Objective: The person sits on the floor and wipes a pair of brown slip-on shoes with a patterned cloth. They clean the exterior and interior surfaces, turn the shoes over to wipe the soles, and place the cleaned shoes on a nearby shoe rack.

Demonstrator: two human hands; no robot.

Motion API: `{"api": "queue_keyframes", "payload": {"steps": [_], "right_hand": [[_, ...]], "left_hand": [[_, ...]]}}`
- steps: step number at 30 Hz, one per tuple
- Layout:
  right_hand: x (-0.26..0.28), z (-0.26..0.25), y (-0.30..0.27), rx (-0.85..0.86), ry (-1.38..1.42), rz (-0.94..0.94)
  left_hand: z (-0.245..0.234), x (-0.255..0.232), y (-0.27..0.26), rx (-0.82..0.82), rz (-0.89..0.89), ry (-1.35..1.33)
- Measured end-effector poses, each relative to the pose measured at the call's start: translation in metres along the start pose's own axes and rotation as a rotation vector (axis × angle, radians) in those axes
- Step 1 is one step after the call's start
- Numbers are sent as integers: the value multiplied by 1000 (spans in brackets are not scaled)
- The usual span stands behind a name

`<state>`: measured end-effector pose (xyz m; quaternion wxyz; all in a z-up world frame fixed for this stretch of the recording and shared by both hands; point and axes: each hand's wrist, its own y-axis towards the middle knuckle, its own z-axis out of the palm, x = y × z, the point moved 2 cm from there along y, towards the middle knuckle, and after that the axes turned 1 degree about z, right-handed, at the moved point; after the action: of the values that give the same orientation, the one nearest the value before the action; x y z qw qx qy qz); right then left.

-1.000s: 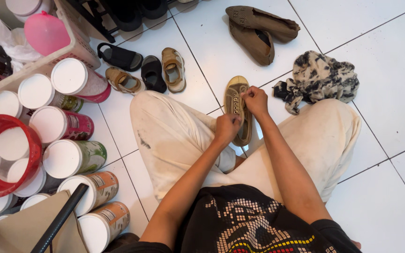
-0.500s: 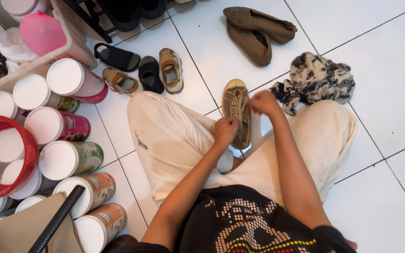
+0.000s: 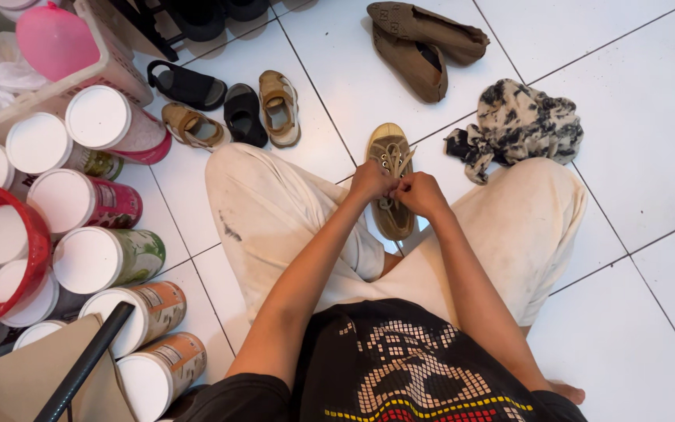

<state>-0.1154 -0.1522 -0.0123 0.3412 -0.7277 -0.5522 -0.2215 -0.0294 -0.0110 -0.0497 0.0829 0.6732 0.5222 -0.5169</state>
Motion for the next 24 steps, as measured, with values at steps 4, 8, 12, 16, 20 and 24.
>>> {"api": "queue_keyframes", "payload": {"steps": [4,8,12,16,20,24], "right_hand": [[4,2,-6,24,-33,71],[6,-3,-7,29,-25,54],[1,-6,-11,67,15,39],[0,-7,-11,41,100,62],[4,-4,-15,15,120,46],[2,-6,-19,66,135,60]], "left_hand": [[1,1,1,-84,58,-2],[11,9,2,-25,2,-202],[14,16,7,20,-42,-304],[11,21,15,227,-180,-448],[11,31,17,292,-182,-539],[21,36,23,208,-131,-535]]}}
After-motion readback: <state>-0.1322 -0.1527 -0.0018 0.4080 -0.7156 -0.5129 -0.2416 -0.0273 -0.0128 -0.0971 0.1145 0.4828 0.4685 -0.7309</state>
